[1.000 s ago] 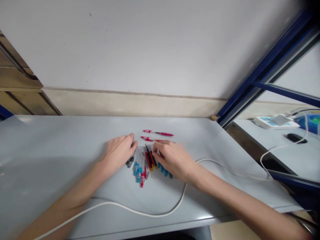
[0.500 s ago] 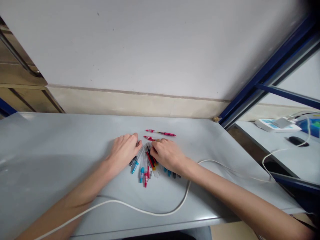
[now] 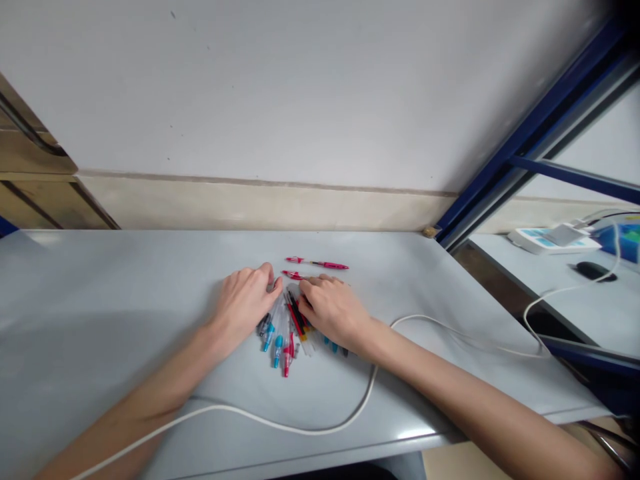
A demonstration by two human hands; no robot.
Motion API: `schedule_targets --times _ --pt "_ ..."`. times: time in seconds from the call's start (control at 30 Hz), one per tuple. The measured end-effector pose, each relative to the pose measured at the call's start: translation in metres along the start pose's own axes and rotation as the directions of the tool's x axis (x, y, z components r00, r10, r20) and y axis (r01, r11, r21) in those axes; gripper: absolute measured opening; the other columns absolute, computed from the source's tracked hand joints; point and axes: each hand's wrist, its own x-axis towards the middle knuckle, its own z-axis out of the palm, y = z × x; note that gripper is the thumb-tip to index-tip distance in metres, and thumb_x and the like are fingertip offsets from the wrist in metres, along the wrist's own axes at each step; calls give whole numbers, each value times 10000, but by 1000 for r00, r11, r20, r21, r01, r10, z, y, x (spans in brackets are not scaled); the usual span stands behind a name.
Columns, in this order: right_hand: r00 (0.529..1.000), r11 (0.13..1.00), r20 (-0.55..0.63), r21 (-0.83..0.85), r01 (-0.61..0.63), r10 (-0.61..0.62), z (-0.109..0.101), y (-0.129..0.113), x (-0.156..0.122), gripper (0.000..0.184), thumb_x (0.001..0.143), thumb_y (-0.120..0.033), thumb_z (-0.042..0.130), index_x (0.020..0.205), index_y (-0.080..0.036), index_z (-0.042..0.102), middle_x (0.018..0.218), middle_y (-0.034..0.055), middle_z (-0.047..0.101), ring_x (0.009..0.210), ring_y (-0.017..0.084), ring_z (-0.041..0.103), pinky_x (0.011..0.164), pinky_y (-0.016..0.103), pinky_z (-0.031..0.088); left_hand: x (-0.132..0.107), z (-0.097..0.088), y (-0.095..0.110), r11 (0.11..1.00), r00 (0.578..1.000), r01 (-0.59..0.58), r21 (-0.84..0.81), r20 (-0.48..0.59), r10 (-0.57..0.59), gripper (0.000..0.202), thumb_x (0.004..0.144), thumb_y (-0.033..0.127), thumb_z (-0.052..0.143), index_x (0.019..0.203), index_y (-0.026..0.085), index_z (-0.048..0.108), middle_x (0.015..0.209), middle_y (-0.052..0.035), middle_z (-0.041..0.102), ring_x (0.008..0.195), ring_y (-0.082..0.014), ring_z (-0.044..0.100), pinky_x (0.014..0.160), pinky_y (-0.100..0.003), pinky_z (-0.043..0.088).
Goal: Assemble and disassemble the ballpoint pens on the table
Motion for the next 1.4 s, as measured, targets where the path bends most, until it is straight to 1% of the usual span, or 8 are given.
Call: schedule_targets --times 0.1,0.3,0.4,0.6,0.77,0.93,1.2,1.4 --pt "1000 998 -17 67 -16 17 4 3 0 171 962 -202 510 862 -165 644 871 74 713 810 217 625 645 320 335 1 3 0 999 1000 -13 -38 -25 12 253 980 399 479 889 209 619 776 -39 725 737 -229 686 595 -301 326" --pt "997 959 -23 274 -71 80 5 12 -4 248 891 -225 558 648 -184 529 690 36 611 677 165 509 585 292 261 1 7 -2 986 997 -34 -160 -69 24 220 967 397 547 888 213 639 719 -4 710 709 -219 677 623 -293 357" --pt "993 917 -60 393 -71 102 5 16 -5 244 844 -206 579 617 -185 489 635 13 562 622 141 447 585 282 258 0 8 -3 961 990 -109 -255 -116 82 204 982 385 553 938 214 655 756 7 713 709 -194 671 646 -281 392" --pt "958 804 -239 594 15 158 8 21 -2 212 788 -122 576 607 -182 482 569 -41 490 556 103 373 577 265 272 -1 10 -6 885 942 -276 -375 -288 172 176 973 332 610 1094 218 671 825 12 685 755 -162 644 718 -266 447" --pt "919 634 -298 770 71 259 3 25 -2 218 860 -205 591 646 -178 562 615 -41 539 585 100 441 599 248 344 1 11 -5 842 911 -391 -372 -283 299 166 1015 281 539 1044 215 689 949 -14 655 885 -164 635 784 -278 461" --pt "881 493 -317 862 113 352 -5 30 -2 221 880 -278 629 686 -172 627 643 -26 563 613 110 446 607 254 370 -2 8 0 790 875 -473 -389 -309 372 146 1015 233 536 1058 214 674 966 -18 638 899 -160 627 792 -285 474" --pt "890 160 -185 979 129 416 -2 36 2 185 866 -343 678 818 -171 634 627 -24 577 583 114 501 571 248 403 -4 6 4 724 798 -592 -353 -384 465 120 1019 217 526 1030 180 639 967 -40 629 899 -165 615 804 -303 484" --pt "897 87 -145 989 119 418 -1 36 3 196 869 -348 681 811 -193 577 597 -25 596 554 109 489 542 242 373 -4 7 3 717 780 -616 -327 -383 495 113 1010 203 537 1028 165 642 967 -49 626 892 -169 615 796 -305 490"
